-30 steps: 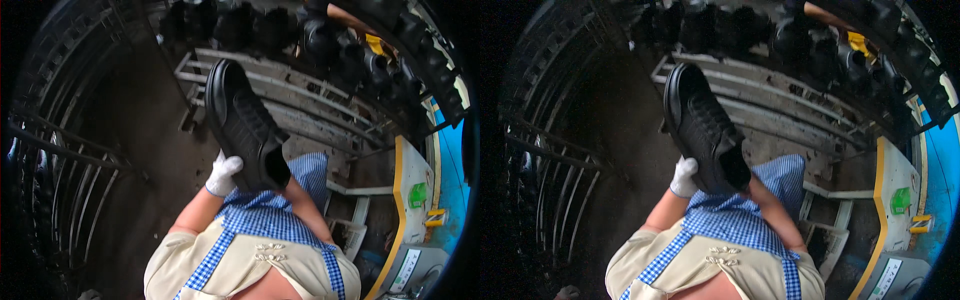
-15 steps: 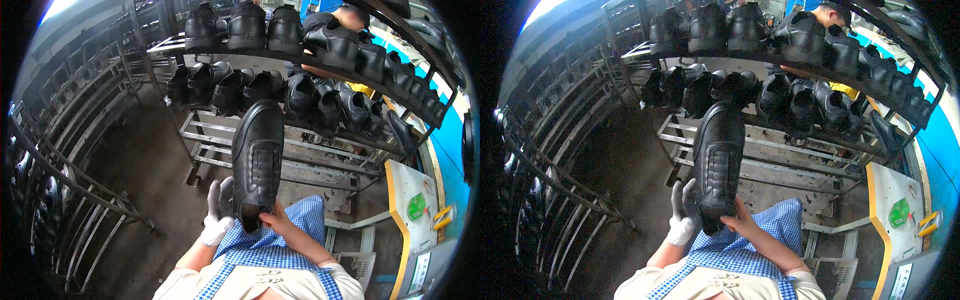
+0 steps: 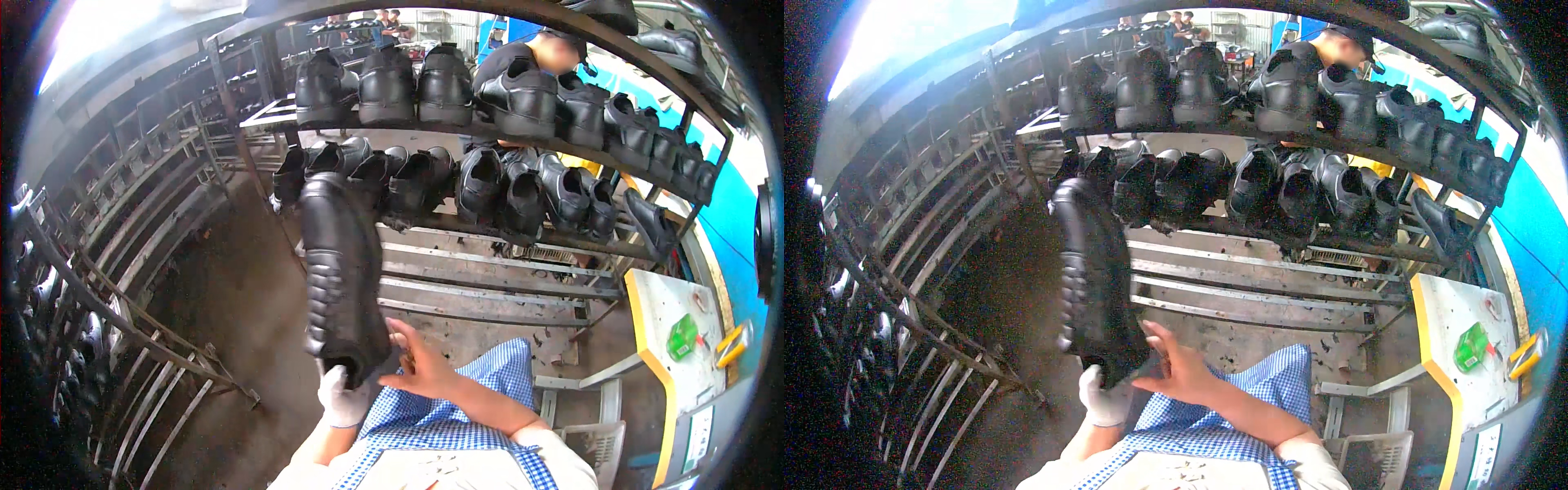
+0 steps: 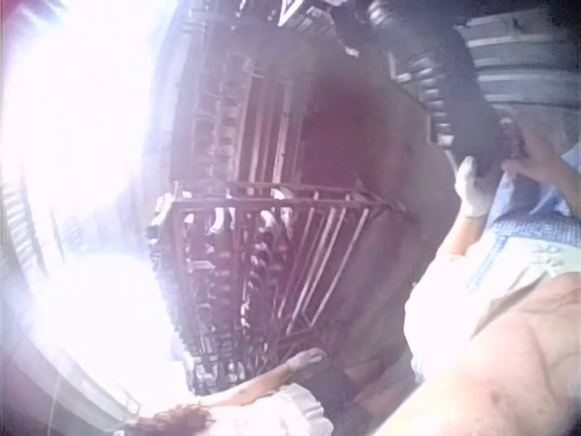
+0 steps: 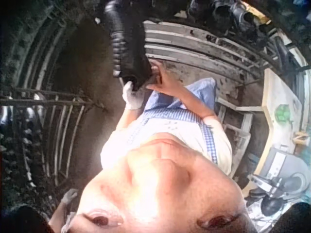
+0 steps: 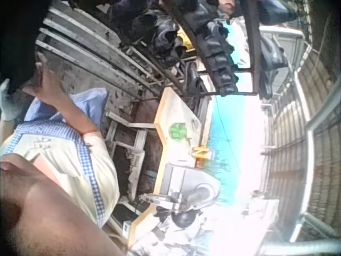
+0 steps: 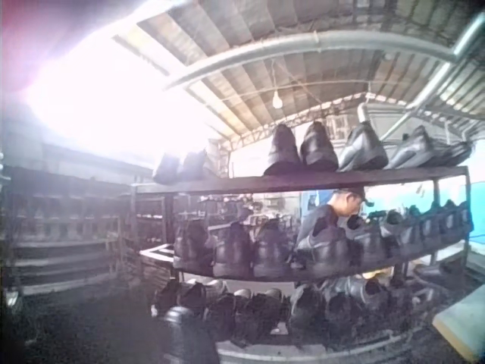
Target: The person picks up black shoes from a metal rack and uses a small metal tool to scrape and clean the soles and edges. They handle the shoes one at a time, rotating them to access different areas, and return them to the rack after cleaning.
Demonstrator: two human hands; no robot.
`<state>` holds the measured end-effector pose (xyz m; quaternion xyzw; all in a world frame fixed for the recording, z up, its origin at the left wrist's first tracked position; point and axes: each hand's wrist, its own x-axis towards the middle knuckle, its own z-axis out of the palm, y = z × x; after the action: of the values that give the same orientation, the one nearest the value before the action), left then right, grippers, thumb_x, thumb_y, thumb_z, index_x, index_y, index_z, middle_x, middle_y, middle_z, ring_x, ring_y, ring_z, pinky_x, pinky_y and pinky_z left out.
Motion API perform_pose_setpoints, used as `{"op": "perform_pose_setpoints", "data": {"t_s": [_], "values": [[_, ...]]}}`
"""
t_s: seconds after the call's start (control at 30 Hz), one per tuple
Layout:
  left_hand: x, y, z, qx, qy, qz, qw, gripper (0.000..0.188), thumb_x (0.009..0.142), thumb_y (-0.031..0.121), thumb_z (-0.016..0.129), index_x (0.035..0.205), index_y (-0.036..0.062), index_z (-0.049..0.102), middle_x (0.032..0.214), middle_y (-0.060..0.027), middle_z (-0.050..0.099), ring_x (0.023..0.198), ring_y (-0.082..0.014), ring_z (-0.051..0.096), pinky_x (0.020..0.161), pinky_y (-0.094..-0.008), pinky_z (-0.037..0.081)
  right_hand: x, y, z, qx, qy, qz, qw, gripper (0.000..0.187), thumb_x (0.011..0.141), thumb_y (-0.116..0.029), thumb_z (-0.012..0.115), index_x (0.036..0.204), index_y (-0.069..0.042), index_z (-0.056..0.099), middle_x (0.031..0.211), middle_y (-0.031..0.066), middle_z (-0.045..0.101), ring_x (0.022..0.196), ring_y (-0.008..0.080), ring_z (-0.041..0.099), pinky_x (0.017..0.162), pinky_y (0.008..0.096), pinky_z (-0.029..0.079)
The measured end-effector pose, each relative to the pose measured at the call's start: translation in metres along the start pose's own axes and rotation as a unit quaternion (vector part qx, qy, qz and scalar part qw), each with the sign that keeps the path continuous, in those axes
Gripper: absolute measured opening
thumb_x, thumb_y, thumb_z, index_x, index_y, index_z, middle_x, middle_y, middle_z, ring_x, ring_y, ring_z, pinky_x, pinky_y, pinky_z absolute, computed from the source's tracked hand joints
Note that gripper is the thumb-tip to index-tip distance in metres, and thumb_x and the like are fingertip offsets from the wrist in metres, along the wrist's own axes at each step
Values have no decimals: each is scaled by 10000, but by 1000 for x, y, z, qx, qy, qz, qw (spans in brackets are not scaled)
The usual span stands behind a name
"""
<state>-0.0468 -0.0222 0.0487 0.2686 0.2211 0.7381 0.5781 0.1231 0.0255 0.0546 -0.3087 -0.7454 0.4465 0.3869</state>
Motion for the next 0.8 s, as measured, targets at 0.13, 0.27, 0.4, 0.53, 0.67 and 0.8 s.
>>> {"op": "perform_pose_setpoints", "data": {"t_s": [0.13, 0.27, 0.4, 0.53, 0.67, 0.8], "values": [[39, 44, -32, 6, 24, 73, 997, 633, 865, 349, 532, 1435, 102, 412, 1383, -111, 498, 1248, -288, 504, 1048, -448, 417, -14, 17, -2, 75, 15, -43, 996, 897, 804, -118, 789, 1509, -141, 235, 1232, 103, 626, 532, 6, 363, 514, 178, 359], [117, 117, -12, 73, -9, 126, 989, 551, 949, 335, 488, 1421, 57, 431, 1359, -102, 527, 1236, -260, 525, 1001, -465, 452, -41, 49, -10, 106, 74, 16, 992, 793, 832, -145, 779, 1477, -143, 318, 1143, 56, 664, 528, -18, 333, 510, 155, 347], [199, 179, 21, 152, -33, 96, 983, 495, 944, 392, 519, 1331, 83, 524, 1268, -96, 612, 1152, -248, 592, 940, -492, 479, -64, 59, -11, 130, 111, 63, 983, 717, 842, -113, 761, 1445, -137, 374, 1046, 55, 682, 545, -21, 389, 525, 156, 376], [262, 216, 61, 197, -51, 53, 978, 496, 948, 421, 558, 1324, 103, 504, 1326, -103, 558, 1167, -253, 579, 942, -501, 493, -74, 61, -14, 134, 119, 105, 978, 618, 866, -118, 738, 1401, -97, 430, 1023, 55, 678, 571, -8, 450, 550, 168, 407], [326, 235, 73, 207, -23, 76, 975, 576, 933, 490, 583, 1336, 90, 493, 1330, -143, 541, 1163, -258, 571, 953, -504, 490, -78, 56, -14, 160, 123, 165, 965, 543, 886, -133, 724, 1361, -77, 467, 1014, 47, 671, 618, 11, 488, 584, 173, 417], [350, 213, 84, 392, 108, 256, 877, 801, 841, 537, 687, 1424, 51, 429, 1305, -184, 534, 1206, -273, 531, 1023, -415, 433, -87, 67, -22, 167, 136, 179, 960, 479, 908, -131, 698, 1331, -66, 483, 999, 40, 663, 734, 52, 585, 670, 202, 474]]}}
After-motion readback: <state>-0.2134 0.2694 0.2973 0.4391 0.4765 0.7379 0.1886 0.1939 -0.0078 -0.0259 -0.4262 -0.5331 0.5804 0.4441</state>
